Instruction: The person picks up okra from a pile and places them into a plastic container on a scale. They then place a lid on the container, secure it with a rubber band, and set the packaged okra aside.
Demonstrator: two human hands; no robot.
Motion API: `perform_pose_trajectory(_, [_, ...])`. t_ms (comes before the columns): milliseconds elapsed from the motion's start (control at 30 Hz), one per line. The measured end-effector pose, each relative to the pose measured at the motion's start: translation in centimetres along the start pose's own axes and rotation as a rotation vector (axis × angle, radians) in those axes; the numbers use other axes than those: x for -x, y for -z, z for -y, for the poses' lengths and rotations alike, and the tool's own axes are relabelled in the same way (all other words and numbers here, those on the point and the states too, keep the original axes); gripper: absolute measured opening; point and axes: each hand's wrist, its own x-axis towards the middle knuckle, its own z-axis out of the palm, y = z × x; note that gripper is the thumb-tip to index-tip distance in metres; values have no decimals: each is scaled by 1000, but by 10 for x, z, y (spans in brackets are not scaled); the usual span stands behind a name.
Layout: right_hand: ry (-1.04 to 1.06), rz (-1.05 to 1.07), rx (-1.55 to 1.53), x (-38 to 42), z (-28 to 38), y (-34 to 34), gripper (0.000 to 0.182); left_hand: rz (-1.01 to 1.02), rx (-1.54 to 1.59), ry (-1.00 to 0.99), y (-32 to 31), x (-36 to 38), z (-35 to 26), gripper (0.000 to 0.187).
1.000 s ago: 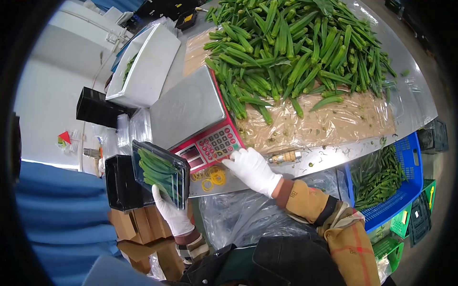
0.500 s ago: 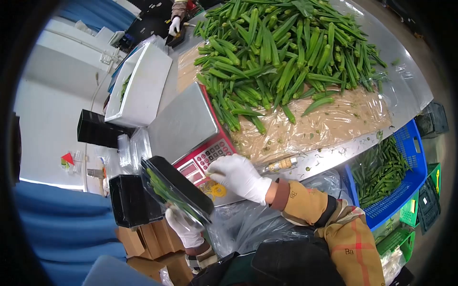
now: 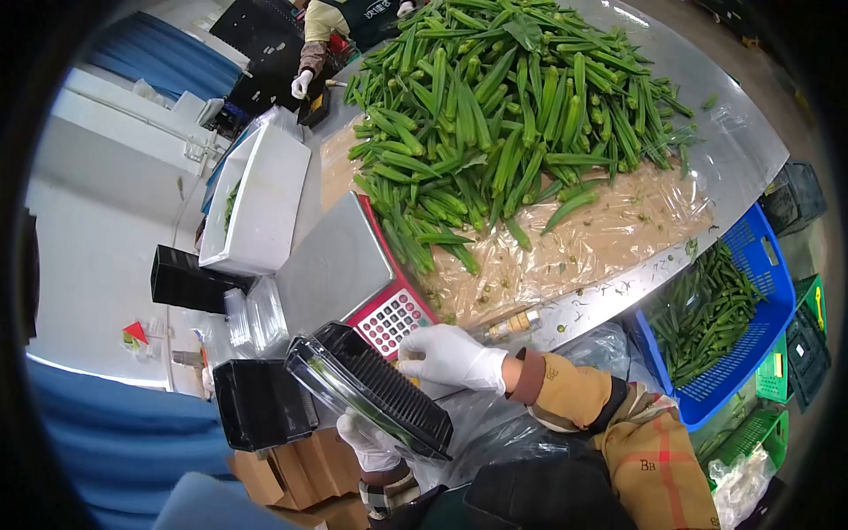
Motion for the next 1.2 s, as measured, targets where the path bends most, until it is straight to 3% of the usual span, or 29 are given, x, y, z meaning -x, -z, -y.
perform_pose_trajectory(133, [-121, 3, -261, -6, 2, 7, 14, 56, -20, 69, 25, 10, 0, 50])
perform_pose_trajectory(233, [-635, 184, -1147, -13, 3, 20, 16, 168, 96, 177, 49, 14, 3, 53])
perform_pose_trajectory(300, [-690, 190, -1555, -12, 9, 34, 19, 168, 117, 251, 54, 12, 5, 62])
perform_pose_trajectory(367, [-604, 151, -1576, -14, 3, 49, 18, -34, 44, 360, 24, 11, -3, 76])
perform_pose_trajectory(433, [-514, 121, -1294, -17, 20, 74, 27, 2, -177, 503, -55, -4, -24, 80])
perform_pose_trajectory(500, [-375, 123, -1089, -15, 28, 88, 36, 179, -350, 586, -66, -26, -25, 83])
perform_pose_trajectory(533, [-373, 92, -831, -12, 43, 98, 40, 261, -370, 581, -69, -32, -23, 87])
perform_pose_trajectory(567, [-169, 83, -652, -9, 40, 99, 41, 297, -409, 585, -68, -37, -21, 88])
perform_pose_trajectory(667, [-232, 151, -498, 1, 49, 115, 36, 361, -577, 604, -64, -45, -20, 94])
perform_pose_trajectory(833, [-364, 203, -455, 31, 70, 144, 28, 303, -450, 623, -55, -26, -20, 93])
perform_pose_trajectory(933, [-314, 237, -519, 43, 84, 149, 27, 257, -430, 601, -52, -17, -24, 92])
perform_pose_trajectory(1067, [-377, 207, -361, 13, 88, 126, 25, 245, -416, 636, -66, -19, -27, 92])
perform_pose_trajectory(1167, [-417, 332, -333, -14, 87, 119, 25, 244, -480, 658, -70, -22, -24, 92])
perform_pose_trajectory(1200, [-280, 363, -242, -16, 92, 118, 24, 242, -505, 658, -71, -24, -22, 92])
